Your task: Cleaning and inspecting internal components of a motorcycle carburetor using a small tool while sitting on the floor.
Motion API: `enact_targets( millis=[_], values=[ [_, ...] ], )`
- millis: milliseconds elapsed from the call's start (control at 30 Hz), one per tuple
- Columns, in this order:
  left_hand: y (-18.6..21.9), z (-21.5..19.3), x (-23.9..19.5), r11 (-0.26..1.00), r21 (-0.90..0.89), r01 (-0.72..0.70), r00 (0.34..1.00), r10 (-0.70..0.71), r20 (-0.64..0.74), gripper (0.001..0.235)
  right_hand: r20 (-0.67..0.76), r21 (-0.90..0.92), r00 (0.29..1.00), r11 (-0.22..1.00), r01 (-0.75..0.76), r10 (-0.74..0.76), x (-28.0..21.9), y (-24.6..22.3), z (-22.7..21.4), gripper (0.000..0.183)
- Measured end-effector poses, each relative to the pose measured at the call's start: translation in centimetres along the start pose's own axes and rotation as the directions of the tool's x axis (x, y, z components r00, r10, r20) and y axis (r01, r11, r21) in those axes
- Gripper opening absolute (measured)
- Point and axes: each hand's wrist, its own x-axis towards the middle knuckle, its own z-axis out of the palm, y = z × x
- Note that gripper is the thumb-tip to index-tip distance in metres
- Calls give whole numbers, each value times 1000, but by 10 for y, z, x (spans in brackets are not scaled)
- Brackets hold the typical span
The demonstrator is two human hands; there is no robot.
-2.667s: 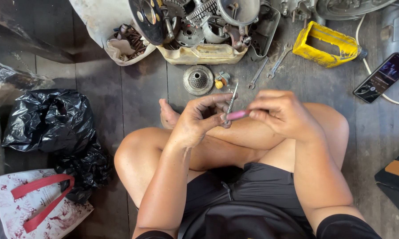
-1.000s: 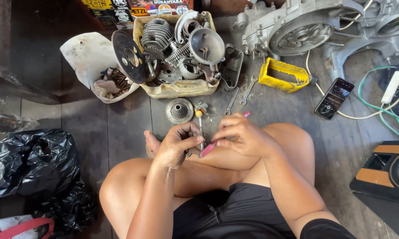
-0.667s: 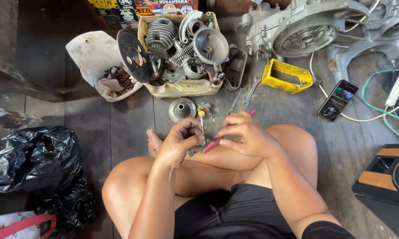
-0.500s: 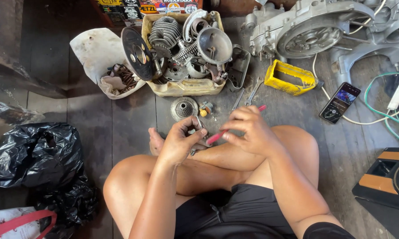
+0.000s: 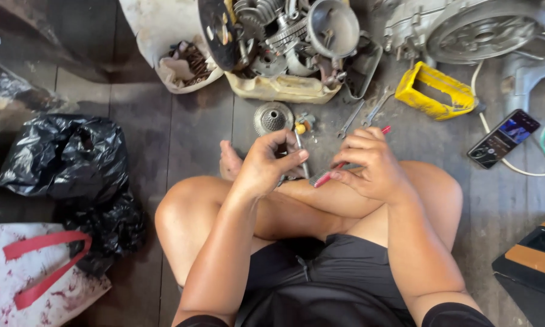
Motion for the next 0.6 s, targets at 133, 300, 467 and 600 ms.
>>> enact_targets(
  millis=[133, 300, 467, 600],
  values=[
    [5, 3, 1, 1000, 15, -17, 998, 16, 67, 15, 3, 66, 1000, 998, -11, 10, 3, 6, -1, 43],
    [6, 4, 1, 998, 59, -37, 995, 31, 94, 14, -6, 83, 1000, 996, 9, -9, 8, 0, 3, 40],
    [12, 6, -4, 997, 72, -34, 991, 24, 132, 13, -44, 101, 999, 995, 21, -16, 8, 6, -1, 44],
    [13, 7, -2, 997, 63, -43, 990, 34, 139, 13, -41, 64, 998, 996, 60, -57, 8, -4, 5, 43]
  ],
)
